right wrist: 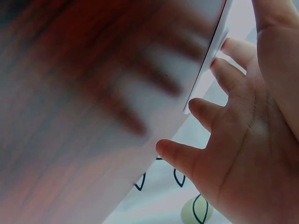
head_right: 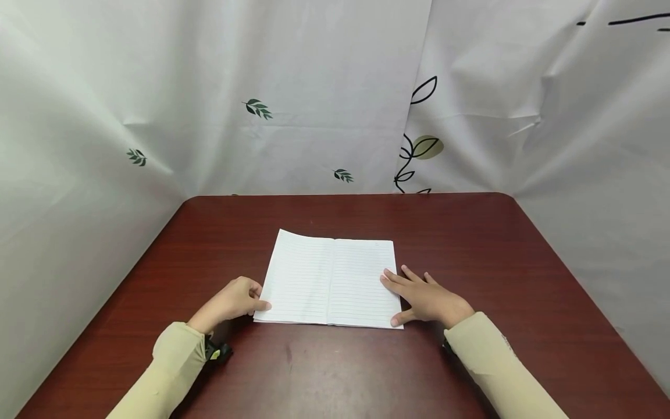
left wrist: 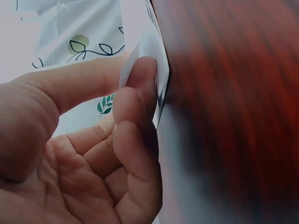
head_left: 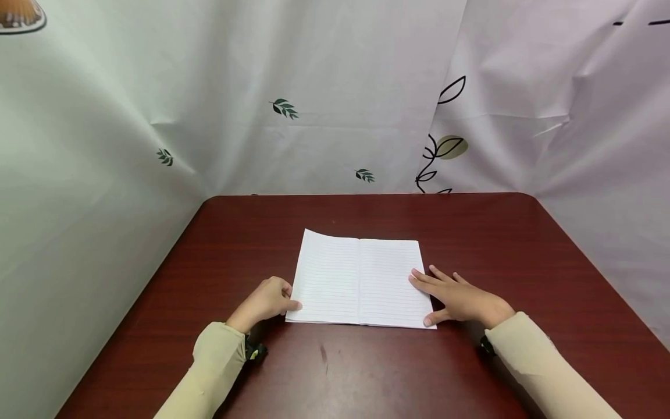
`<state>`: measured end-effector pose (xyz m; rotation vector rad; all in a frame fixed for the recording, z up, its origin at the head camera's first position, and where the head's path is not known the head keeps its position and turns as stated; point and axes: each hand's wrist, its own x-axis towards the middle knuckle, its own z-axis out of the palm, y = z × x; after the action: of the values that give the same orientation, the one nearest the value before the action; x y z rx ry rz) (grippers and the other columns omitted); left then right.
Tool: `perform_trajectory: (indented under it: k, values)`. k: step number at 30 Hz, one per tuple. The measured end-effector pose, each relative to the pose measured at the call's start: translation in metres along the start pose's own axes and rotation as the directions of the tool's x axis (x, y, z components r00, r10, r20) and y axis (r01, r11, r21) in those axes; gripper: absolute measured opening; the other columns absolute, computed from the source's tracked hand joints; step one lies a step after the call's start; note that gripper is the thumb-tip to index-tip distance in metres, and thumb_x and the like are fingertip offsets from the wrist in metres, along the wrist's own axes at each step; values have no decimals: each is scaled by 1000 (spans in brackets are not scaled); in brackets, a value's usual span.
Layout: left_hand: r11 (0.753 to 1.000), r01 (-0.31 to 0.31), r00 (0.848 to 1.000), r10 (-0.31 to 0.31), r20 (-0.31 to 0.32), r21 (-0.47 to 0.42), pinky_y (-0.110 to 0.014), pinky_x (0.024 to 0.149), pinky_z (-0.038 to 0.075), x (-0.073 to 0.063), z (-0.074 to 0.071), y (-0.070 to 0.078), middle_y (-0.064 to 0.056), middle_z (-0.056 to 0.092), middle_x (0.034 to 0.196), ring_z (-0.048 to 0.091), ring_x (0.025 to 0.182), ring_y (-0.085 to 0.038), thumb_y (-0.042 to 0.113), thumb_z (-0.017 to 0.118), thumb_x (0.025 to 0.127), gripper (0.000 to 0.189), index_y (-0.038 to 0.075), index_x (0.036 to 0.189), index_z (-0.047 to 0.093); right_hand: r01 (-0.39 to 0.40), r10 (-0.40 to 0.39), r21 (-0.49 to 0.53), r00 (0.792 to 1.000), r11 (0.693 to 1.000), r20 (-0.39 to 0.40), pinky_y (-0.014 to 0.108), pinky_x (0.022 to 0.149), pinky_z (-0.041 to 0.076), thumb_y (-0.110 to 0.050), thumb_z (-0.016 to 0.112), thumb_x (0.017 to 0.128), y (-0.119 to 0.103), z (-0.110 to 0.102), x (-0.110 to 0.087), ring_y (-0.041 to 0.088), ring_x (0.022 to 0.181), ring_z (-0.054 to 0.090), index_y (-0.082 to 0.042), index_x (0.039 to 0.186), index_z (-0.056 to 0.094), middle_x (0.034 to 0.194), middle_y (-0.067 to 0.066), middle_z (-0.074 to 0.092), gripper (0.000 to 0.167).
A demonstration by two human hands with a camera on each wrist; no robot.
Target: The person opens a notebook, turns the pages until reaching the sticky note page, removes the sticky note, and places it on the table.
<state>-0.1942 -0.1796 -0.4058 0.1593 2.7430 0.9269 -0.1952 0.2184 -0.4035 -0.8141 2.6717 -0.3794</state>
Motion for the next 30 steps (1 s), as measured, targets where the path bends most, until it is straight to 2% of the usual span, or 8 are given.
perform_trajectory:
  k: [13, 25, 30]
  values:
    - [1000, 6, 1000, -6, 4, 10, -24, 48, 32, -1, 0, 1, 2, 49, 46, 44, 45, -11, 12, 76, 75, 33, 10, 57, 49, 6, -7, -32, 999, 999, -37, 72, 104, 16, -54, 66, 78, -3, 1, 0, 46, 143, 19, -13, 148, 36, 156, 9, 31, 87]
    - [1000, -5, 1000, 5, 7, 6, -23, 48, 31, -1, 0, -1, 2, 49, 46, 44, 45, -11, 13, 75, 77, 35, 10, 56, 47, 8, -14, -70, 997, 998, -81, 73, 103, 18, -49, 61, 85, -5, 1, 1, 46, 142, 22, -10, 145, 41, 153, 11, 36, 74]
    - [1000, -17, 1000, 17, 3, 3, -24, 48, 34, -2, -2, -3, 2, 50, 48, 46, 46, -10, 17, 74, 79, 30, 9, 59, 54, 5, -14, -88, 995, 996, -99, 72, 103, 18, -48, 60, 86, -6, 2, 1, 46, 141, 23, -10, 145, 42, 152, 11, 38, 72]
